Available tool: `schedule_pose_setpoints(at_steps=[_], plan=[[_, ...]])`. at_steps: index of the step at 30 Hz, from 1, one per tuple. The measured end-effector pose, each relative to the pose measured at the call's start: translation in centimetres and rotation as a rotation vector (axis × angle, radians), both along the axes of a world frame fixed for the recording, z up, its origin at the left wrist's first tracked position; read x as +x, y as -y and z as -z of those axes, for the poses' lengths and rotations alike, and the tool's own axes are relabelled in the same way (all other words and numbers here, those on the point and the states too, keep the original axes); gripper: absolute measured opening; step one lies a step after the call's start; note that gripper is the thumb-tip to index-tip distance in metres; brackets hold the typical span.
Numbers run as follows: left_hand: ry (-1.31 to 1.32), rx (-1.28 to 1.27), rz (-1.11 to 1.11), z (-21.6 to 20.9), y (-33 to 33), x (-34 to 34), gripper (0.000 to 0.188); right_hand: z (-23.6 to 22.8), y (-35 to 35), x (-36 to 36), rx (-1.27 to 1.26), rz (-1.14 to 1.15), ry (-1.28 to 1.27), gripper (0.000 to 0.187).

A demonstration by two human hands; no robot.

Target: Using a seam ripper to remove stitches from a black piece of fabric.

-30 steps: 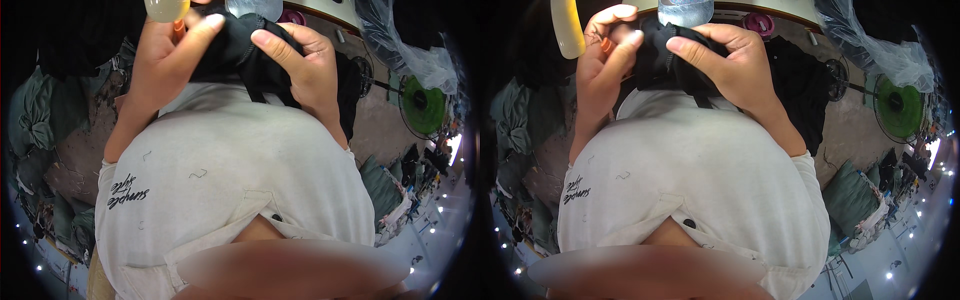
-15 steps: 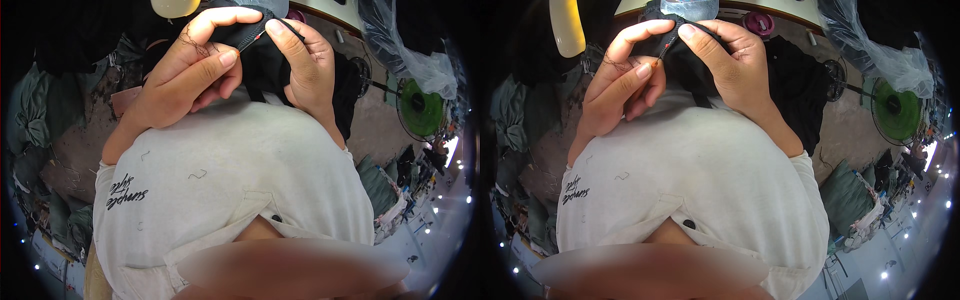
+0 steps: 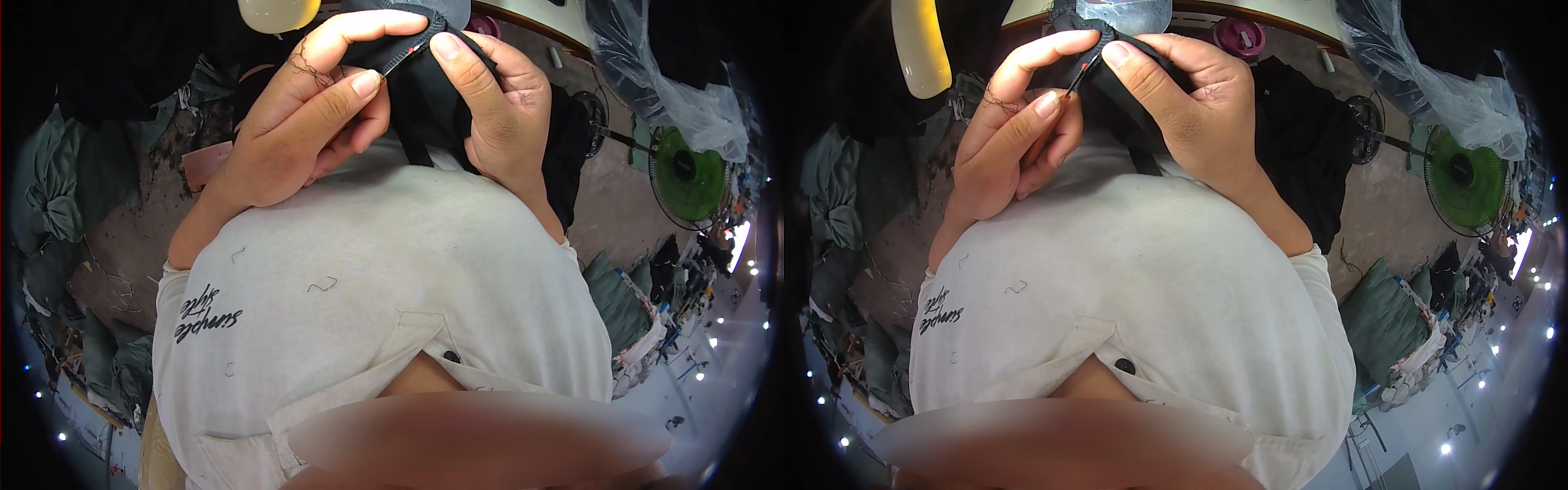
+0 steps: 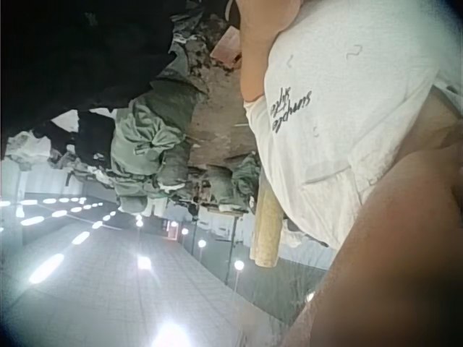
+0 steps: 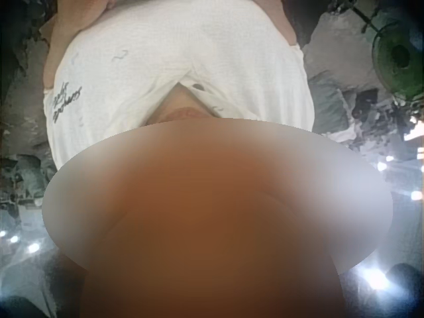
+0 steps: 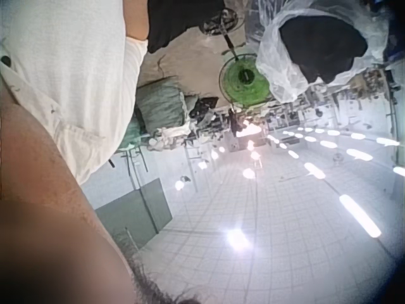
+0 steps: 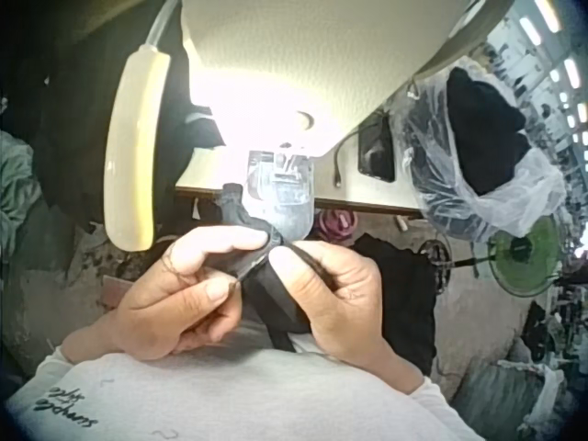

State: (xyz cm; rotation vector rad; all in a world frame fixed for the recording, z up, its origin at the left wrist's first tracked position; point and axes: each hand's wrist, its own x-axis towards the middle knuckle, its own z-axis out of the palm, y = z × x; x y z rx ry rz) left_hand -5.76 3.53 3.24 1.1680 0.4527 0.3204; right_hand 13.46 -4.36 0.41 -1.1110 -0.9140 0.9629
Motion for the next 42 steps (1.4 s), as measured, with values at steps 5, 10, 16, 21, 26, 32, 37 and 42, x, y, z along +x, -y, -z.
schedule_pose_setpoints(at_steps=[5, 10, 16, 21, 26, 32, 37, 42], plan=[[-0.077, -0.008, -0.004, -0.4, 0.0, -0.1, 0.046, 0.1, 0.2, 0.2, -0.038, -0.050, -0.002, 0.016], [-0.068, -0.017, -0.010, -0.3, 0.0, -0.1, 0.045, 0.2, 0.1, 0.0, -0.019, -0.029, 0.044, 0.014], [0.039, -0.002, -0.013, 0.4, 0.0, 0.1, 0.045, 0.4, 0.2, -0.1, -0.038, -0.027, 0.013, 0.014], [0.033, 0.001, -0.012, 0.3, 0.0, 0.0, 0.045, 0.2, 0.3, -0.3, -0.080, -0.032, -0.086, 0.015], [0.070, 0.009, -0.029, 0.5, 0.1, 0.1, 0.045, 0.2, 0.4, -0.1, -0.092, -0.055, -0.127, 0.015], [0.062, -0.004, -0.027, 0.4, -0.1, 0.2, 0.045, 0.4, 0.3, 0.2, -0.142, -0.094, -0.143, 0.015], [0.091, -0.083, -0.053, 0.3, -0.1, 0.1, 0.036, 0.2, 0.0, -0.4, -0.101, -0.075, -0.103, 0.014], [0.097, -0.095, -0.061, 0.5, -0.1, 0.1, 0.034, 0.5, -0.1, 0.1, -0.066, -0.105, 0.018, 0.013]])
